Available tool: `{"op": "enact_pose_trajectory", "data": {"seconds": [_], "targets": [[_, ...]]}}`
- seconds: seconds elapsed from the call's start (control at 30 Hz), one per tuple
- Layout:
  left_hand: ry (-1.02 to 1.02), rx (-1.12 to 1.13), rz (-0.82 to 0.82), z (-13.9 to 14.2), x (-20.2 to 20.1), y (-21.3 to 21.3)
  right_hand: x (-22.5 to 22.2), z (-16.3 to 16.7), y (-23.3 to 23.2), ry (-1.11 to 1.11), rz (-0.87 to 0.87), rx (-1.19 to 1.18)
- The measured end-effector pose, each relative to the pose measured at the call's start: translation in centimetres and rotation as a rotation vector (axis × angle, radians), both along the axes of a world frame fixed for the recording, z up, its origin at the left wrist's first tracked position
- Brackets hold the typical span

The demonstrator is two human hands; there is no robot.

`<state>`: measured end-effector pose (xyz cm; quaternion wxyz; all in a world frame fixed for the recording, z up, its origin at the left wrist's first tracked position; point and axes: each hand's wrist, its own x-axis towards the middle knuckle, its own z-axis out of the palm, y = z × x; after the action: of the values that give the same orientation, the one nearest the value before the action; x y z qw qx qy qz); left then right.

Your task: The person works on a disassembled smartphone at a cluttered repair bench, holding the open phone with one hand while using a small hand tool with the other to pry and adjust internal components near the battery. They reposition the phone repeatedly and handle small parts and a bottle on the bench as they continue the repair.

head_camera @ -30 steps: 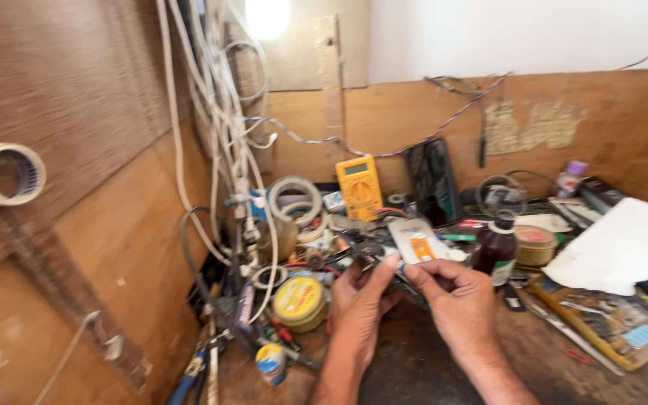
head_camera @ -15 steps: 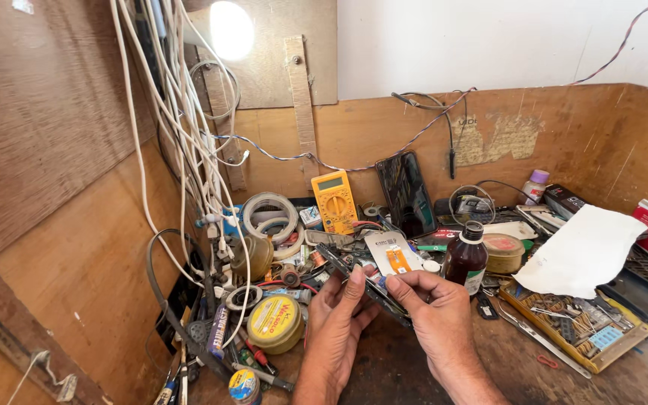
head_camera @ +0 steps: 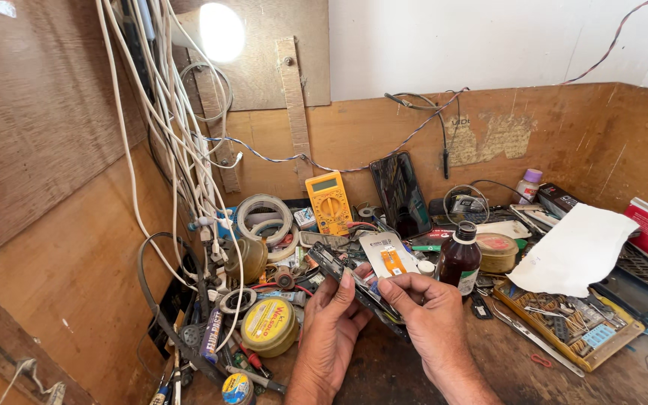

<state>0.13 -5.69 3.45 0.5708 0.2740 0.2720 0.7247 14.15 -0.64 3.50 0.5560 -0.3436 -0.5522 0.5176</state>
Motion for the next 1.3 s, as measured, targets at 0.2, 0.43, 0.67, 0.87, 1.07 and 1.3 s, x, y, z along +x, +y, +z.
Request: {"op": "enact_pose_trajectory", "data": {"seconds": [0.2, 0.43, 0.67, 0.87, 1.07, 1.3], "targets": [[0.003, 0.030, -0.023, 0.4, 0.0, -0.3, 0.1, 0.0, -0.1, -0.042, -0.011, -0.011], [0.063, -0.011, 0.026, 0.8, 0.2, -0.6, 0.3, 0.0, 0.0, 0.000, 0.014, -0.012], [0.122, -0.049, 0.075, 0.9, 0.4, -0.5, 0.4, 0.1, 0.0, 0.003, 0.007, -0.020], [0.070, 0.021, 0.063, 0.8, 0.4, -0.4, 0.5, 0.3, 0.2, 0.035, 0.021, -0.012], [-0.016, 0.030, 0.078, 0.7, 0.1, -0.1, 0.3, 0.5, 0.1, 0.046, -0.016, 0.027], [-0.124, 0.069, 0.127, 0.0, -0.8, 0.6, 0.4, 1.3, -1.7, -0.172, 0.047, 0.336]]}}
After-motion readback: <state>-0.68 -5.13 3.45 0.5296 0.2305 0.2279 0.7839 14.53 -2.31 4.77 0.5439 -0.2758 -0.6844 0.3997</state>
